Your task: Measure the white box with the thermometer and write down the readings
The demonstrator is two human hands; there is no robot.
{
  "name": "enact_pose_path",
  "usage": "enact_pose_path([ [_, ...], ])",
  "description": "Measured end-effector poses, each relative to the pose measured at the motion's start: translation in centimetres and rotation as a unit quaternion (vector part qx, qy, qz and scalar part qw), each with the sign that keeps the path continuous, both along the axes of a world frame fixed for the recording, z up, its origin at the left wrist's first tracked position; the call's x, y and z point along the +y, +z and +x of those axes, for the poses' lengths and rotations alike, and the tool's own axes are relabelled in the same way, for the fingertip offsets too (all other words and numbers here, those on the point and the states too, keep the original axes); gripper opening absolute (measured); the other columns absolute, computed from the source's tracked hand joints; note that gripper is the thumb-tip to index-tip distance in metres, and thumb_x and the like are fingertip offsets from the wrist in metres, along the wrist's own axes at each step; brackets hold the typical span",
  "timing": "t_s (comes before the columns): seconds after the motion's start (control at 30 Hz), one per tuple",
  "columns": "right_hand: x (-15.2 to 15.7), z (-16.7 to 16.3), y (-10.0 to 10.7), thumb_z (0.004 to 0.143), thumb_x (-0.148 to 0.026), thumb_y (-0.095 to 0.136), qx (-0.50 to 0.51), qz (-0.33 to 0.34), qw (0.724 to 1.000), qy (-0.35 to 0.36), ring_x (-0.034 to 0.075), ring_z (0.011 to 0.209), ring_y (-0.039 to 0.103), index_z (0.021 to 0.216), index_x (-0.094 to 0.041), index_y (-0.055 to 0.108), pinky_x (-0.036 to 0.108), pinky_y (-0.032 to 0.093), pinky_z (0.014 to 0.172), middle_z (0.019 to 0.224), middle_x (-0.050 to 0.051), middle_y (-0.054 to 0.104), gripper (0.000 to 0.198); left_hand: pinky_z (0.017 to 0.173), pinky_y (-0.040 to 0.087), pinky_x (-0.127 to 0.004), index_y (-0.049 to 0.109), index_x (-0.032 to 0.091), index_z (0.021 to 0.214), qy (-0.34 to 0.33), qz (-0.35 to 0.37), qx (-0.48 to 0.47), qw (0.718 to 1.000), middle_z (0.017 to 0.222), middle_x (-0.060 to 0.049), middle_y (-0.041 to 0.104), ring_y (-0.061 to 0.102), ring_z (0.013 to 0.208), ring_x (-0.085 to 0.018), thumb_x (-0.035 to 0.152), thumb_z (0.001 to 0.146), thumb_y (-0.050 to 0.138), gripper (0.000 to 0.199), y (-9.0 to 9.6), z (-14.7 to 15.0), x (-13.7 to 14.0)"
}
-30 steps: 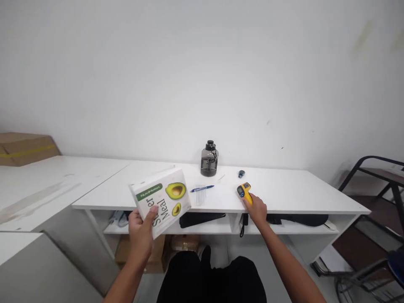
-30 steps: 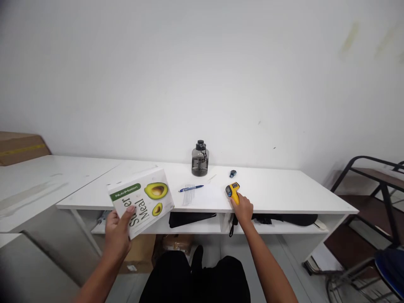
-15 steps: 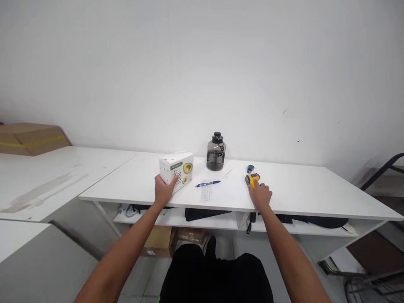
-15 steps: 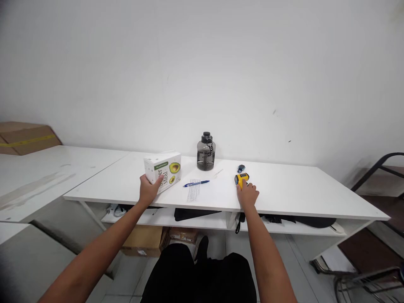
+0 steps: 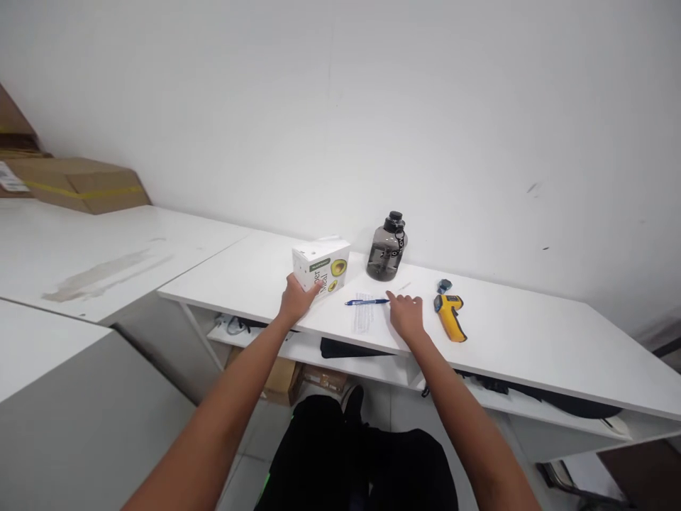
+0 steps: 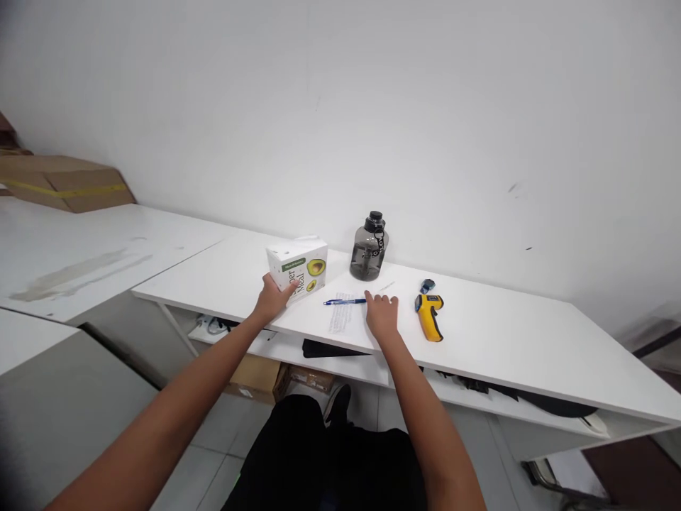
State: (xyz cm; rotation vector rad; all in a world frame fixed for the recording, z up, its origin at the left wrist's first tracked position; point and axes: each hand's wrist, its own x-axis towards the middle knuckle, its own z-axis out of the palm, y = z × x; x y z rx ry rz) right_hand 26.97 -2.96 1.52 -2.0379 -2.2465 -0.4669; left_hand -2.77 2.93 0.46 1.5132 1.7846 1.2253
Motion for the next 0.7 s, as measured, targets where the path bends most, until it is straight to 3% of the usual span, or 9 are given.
enact_pose_path([
  [0.07, 1.2, -2.3, 0.4, 0.091, -0.002, 0.038, -0.034, -0.054, 0.997, 0.049, 0.028, 0.101, 0.062, 0.132, -0.012, 0.055, 0.044, 0.030, 0.094, 0.110, 0.018, 0.069, 0.046, 0.092, 0.046, -0.046, 0.033, 0.021, 0.122, 0.002, 0.000, 0.009, 1.000, 0.136, -0.020, 0.056, 0.058, 0.120, -0.038, 0.064, 0.079, 0.061, 0.067, 0.1, 0.1, -0.1],
  [0.17, 2.1, -3.4, 0.5, 0.088, 0.002, 0.040, -0.039, -0.064, 0.992, 0.106, 0.025, 0.096, 0.063, 0.120, -0.010, 0.060, 0.039, 0.032, 0.091, 0.103, 0.016, 0.071, 0.040, 0.092, 0.046, -0.047, 0.033, 0.020, 0.122, 0.000, -0.009, 0.021, 1.000, 0.137, -0.021, 0.056, 0.058, 0.120, -0.039, 0.065, 0.079, 0.059, 0.067, 0.3, 0.1, -0.3],
  [0.23, 1.9, -3.2, 0.3, 0.090, 0.000, 0.038, 0.020, -0.035, 0.992, 0.120, 0.024, 0.089, 0.064, 0.119, -0.009, 0.059, 0.037, 0.035, 0.086, 0.093, 0.015, 0.072, 0.038, 0.092, 0.046, -0.047, 0.033, 0.021, 0.123, -0.001, -0.017, 0.034, 0.999, 0.137, -0.020, 0.056, 0.058, 0.120, -0.039, 0.067, 0.080, 0.057, 0.067, 0.3, 0.1, -0.2],
  [0.3, 1.3, -2.8, 0.0, 0.094, -0.010, 0.037, 0.158, 0.008, 0.982, 0.104, 0.023, 0.077, 0.063, 0.121, -0.011, 0.056, 0.036, 0.038, 0.079, 0.085, 0.010, 0.071, 0.033, 0.092, 0.046, -0.048, 0.033, 0.022, 0.123, 0.004, -0.023, 0.043, 0.999, 0.138, -0.018, 0.056, 0.057, 0.121, -0.039, 0.067, 0.080, 0.056, 0.066, 0.3, 0.2, -0.1],
  [0.37, 0.5, -2.7, -0.5, 0.096, -0.027, 0.040, 0.349, 0.039, 0.932, 0.085, 0.020, 0.067, 0.059, 0.117, -0.018, 0.055, 0.032, 0.040, 0.071, 0.078, 0.003, 0.068, 0.026, 0.093, 0.047, -0.048, 0.033, 0.023, 0.123, 0.010, -0.027, 0.046, 0.999, 0.138, -0.017, 0.056, 0.057, 0.122, -0.039, 0.068, 0.079, 0.056, 0.066, 0.2, 0.2, 0.1],
  [0.43, -0.1, -2.7, -1.2, 0.093, -0.043, 0.047, 0.507, 0.037, 0.856, 0.090, 0.018, 0.063, 0.056, 0.100, -0.023, 0.056, 0.029, 0.041, 0.065, 0.072, -0.001, 0.064, 0.023, 0.093, 0.047, -0.047, 0.033, 0.024, 0.122, 0.011, -0.027, 0.046, 0.999, 0.138, -0.016, 0.056, 0.057, 0.122, -0.038, 0.068, 0.079, 0.056, 0.067, 0.0, 0.2, 0.3],
  [0.57, -0.5, -3.1, -2.1, 0.091, -0.054, 0.041, 0.664, -0.021, 0.743, 0.085, 0.016, 0.053, 0.045, 0.073, -0.024, 0.051, 0.029, 0.037, 0.057, 0.052, -0.004, 0.048, 0.037, 0.093, 0.048, -0.046, 0.033, 0.025, 0.122, 0.012, -0.026, 0.041, 0.999, 0.135, -0.016, 0.058, 0.058, 0.122, -0.036, 0.068, 0.077, 0.059, 0.067, -0.3, 0.1, 0.5],
  [0.63, -0.5, -3.1, -2.2, 0.092, -0.052, 0.036, 0.683, -0.031, 0.725, 0.082, 0.016, 0.053, 0.044, 0.073, -0.024, 0.052, 0.030, 0.037, 0.058, 0.051, -0.004, 0.049, 0.038, 0.093, 0.048, -0.046, 0.033, 0.025, 0.121, 0.011, -0.027, 0.037, 0.999, 0.135, -0.015, 0.059, 0.058, 0.121, -0.036, 0.068, 0.077, 0.060, 0.067, -0.3, 0.0, 0.5],
  [0.7, -0.4, -3.2, -2.1, 0.090, -0.053, 0.041, 0.655, -0.019, 0.752, 0.075, 0.017, 0.058, 0.047, 0.068, -0.024, 0.052, 0.030, 0.038, 0.062, 0.054, -0.002, 0.052, 0.038, 0.092, 0.049, -0.046, 0.033, 0.025, 0.121, 0.008, -0.028, 0.032, 0.999, 0.135, -0.014, 0.059, 0.059, 0.120, -0.036, 0.068, 0.077, 0.059, 0.066, -0.2, 0.0, 0.3],
])
